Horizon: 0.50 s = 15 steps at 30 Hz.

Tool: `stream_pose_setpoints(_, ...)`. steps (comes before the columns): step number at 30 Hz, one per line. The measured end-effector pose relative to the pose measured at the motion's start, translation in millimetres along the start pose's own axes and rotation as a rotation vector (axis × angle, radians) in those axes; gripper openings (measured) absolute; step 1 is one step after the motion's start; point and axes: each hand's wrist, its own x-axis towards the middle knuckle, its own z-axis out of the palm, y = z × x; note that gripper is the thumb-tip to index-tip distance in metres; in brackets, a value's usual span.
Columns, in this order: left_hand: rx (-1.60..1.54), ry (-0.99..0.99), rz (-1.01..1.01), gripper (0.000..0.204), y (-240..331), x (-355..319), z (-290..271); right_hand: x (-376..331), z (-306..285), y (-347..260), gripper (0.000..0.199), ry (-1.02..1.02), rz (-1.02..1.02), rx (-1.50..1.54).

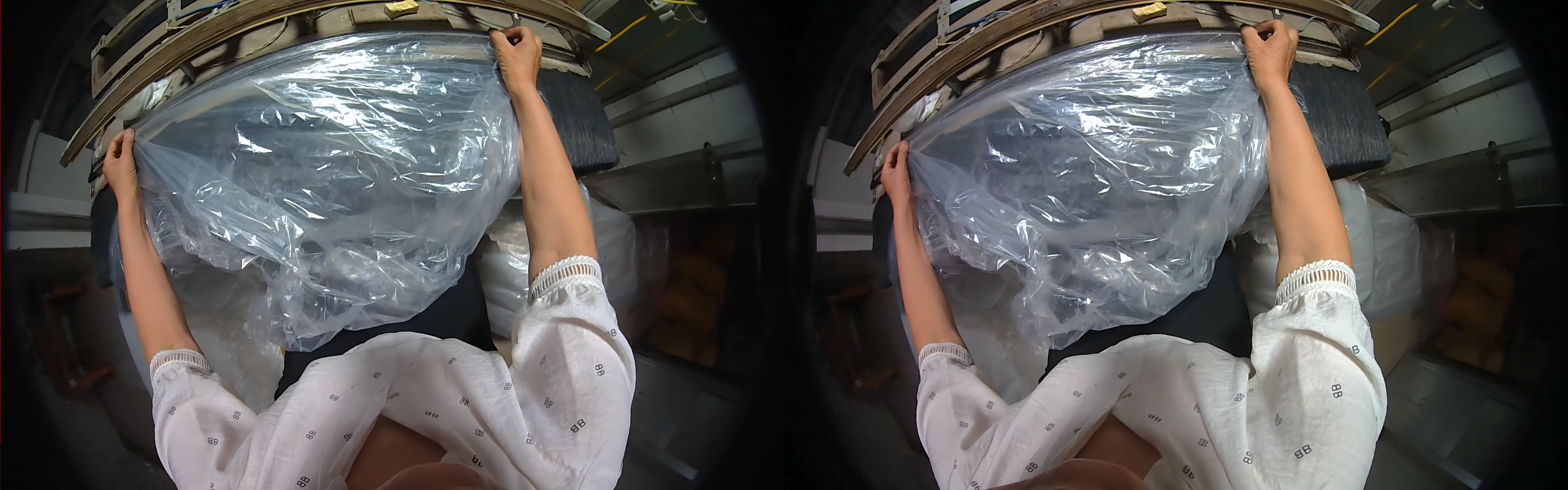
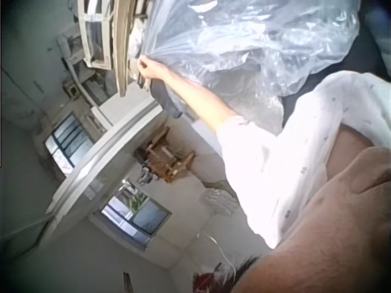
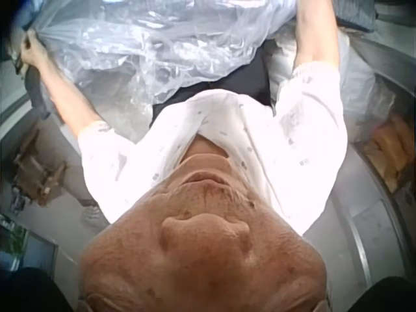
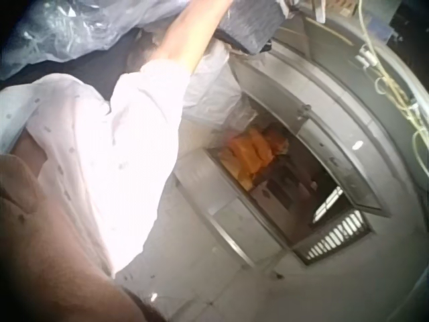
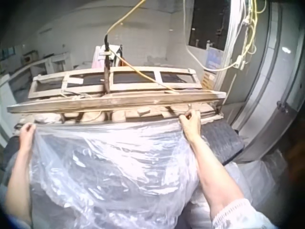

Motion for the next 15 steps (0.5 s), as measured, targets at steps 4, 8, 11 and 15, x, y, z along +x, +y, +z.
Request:
stream_pose_setpoints(4,0.147,0.01,0.008,0.025,-21,15,-22,-4,9,-5,0.038,0.069,0.026,-0.011)
stream_pose_setpoints(8,0.144,0.029,-0.022,0.029,-25,9,-28,0,10,0,0.039,0.092,0.106,0.031)
stream_pose_setpoints(11,0.05,0.018,-0.191,0.033,-5,0,-19,3,4,10,0.037,0.182,0.168,0.146)
stream_pose_setpoints(15,0.208,0.108,-0.142,0.047,-10,6,-39,5,6,6,0.04,0.204,0.191,0.197)
